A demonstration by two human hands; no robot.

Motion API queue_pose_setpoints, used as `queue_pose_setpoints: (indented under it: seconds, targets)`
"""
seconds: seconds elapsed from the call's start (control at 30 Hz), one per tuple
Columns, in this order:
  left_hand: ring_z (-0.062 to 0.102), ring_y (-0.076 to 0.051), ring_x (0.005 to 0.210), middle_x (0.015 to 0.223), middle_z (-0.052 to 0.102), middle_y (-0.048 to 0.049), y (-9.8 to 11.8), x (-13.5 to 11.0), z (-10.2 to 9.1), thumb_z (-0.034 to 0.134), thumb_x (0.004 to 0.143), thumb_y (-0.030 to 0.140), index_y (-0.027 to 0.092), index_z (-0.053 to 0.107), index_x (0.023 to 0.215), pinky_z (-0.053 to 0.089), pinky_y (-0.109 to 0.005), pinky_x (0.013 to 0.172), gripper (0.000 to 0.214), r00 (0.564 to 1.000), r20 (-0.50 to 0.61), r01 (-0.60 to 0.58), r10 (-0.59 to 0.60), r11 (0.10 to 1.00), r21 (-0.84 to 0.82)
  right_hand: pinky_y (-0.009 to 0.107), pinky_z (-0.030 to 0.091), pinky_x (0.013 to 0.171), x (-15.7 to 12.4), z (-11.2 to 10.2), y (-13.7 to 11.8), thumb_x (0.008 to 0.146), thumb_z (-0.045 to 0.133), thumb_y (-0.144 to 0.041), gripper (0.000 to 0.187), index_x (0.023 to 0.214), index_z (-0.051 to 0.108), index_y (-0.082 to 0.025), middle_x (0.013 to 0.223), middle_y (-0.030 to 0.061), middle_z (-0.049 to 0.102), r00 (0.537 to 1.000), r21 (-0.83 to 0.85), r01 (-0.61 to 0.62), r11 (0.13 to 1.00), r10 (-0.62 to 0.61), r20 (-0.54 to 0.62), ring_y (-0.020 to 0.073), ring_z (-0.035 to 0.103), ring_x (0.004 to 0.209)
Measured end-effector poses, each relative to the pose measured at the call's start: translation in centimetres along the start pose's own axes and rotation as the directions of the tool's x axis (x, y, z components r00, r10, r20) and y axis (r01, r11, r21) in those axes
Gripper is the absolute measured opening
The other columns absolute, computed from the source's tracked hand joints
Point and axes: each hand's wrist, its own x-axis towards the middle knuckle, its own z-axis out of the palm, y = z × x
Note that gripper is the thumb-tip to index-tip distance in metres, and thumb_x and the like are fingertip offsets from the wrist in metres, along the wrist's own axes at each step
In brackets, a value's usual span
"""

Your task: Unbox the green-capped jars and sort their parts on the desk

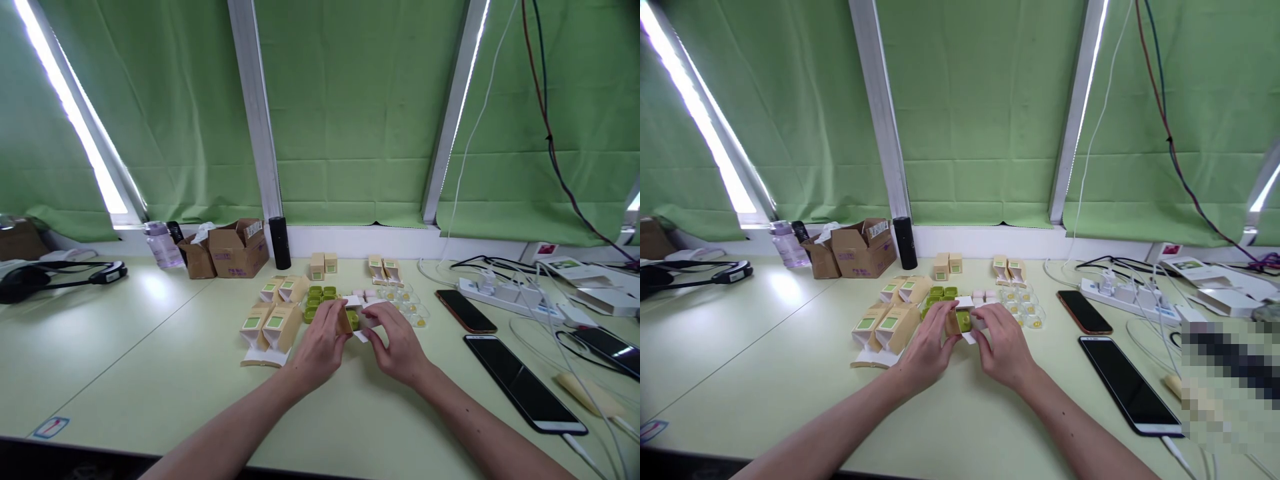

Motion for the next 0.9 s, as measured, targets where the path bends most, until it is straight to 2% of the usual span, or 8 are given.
queue_pose_setpoints:
  seconds: [0.13, 0.23, 0.4, 0.6, 0.77, 0.9]
  targets:
    - [0.056, -0.032, 0.132, 0.138, 0.055, -0.0175, 0.7, 0.1, -0.1, 0.057, 0.095, 0.014, 0.022, 0.030, 0.155, 0.054, -0.052, 0.108, 0.066, 0.997, 0.014, -0.071, 0.070, 0.995, 0.076, 0.043, 0.054, 0.082, 0.1, 0.5, -0.2, 0.097, 0.059, -0.020, 0.008, 0.103, 0.062, -0.024, 0.105, 0.0103, 0.062, 0.990, 0.010, -0.133, 0.991, 0.133, -0.049, 0.0269, 0.060, 0.098]
    - [0.057, -0.032, 0.130, 0.136, 0.056, -0.0170, 1.0, 0.1, 0.0, 0.057, 0.095, 0.012, 0.021, 0.031, 0.154, 0.054, -0.053, 0.108, 0.065, 0.993, 0.028, -0.119, 0.117, 0.985, 0.126, 0.043, 0.054, 0.080, 0.0, 1.0, -0.4, 0.095, 0.061, -0.021, 0.003, 0.094, 0.063, -0.023, 0.102, 0.0097, 0.059, 0.982, -0.020, -0.186, 0.982, 0.185, -0.048, 0.0266, 0.059, 0.095]
    - [0.057, -0.033, 0.130, 0.136, 0.057, -0.0172, 1.1, 0.0, 0.3, 0.058, 0.093, 0.011, 0.020, 0.033, 0.153, 0.055, -0.052, 0.108, 0.065, 0.989, 0.043, -0.144, 0.139, 0.975, 0.170, 0.041, 0.053, 0.077, 0.0, 1.5, -0.4, 0.094, 0.060, -0.021, 0.008, 0.087, 0.062, -0.023, 0.098, 0.0081, 0.059, 0.966, 0.007, -0.248, 0.969, 0.248, -0.065, 0.0258, 0.058, 0.094]
    - [0.056, -0.033, 0.132, 0.136, 0.057, -0.0174, 0.8, 0.1, 0.1, 0.059, 0.093, 0.011, 0.020, 0.034, 0.153, 0.056, -0.050, 0.106, 0.066, 0.994, 0.009, -0.109, 0.110, 0.970, 0.216, 0.037, 0.053, 0.076, 0.3, 0.9, -0.5, 0.098, 0.060, -0.032, 0.019, 0.082, 0.058, -0.023, 0.098, 0.0074, 0.065, 0.931, 0.207, -0.323, 0.923, 0.350, -0.107, 0.0220, 0.061, 0.087]
    - [0.057, -0.033, 0.131, 0.136, 0.058, -0.0167, 0.2, 0.2, -0.1, 0.060, 0.093, 0.012, 0.022, 0.032, 0.155, 0.057, -0.049, 0.104, 0.069, 0.996, -0.033, -0.078, 0.088, 0.971, 0.225, 0.037, 0.058, 0.080, 0.4, 0.6, -0.5, 0.100, 0.060, -0.041, 0.022, 0.088, 0.060, -0.022, 0.108, 0.0103, 0.072, 0.873, 0.413, -0.406, 0.815, 0.480, -0.089, 0.0232, 0.068, 0.094]
    - [0.057, -0.033, 0.131, 0.135, 0.058, -0.0162, 0.0, 0.3, 0.0, 0.059, 0.094, 0.014, 0.023, 0.031, 0.156, 0.057, -0.049, 0.103, 0.068, 0.995, -0.050, -0.069, 0.083, 0.969, 0.236, 0.039, 0.059, 0.082, 0.2, 0.8, -0.4, 0.099, 0.060, -0.049, 0.028, 0.091, 0.060, -0.023, 0.111, 0.0119, 0.073, 0.829, 0.500, -0.459, 0.735, 0.556, -0.056, 0.0245, 0.070, 0.096]
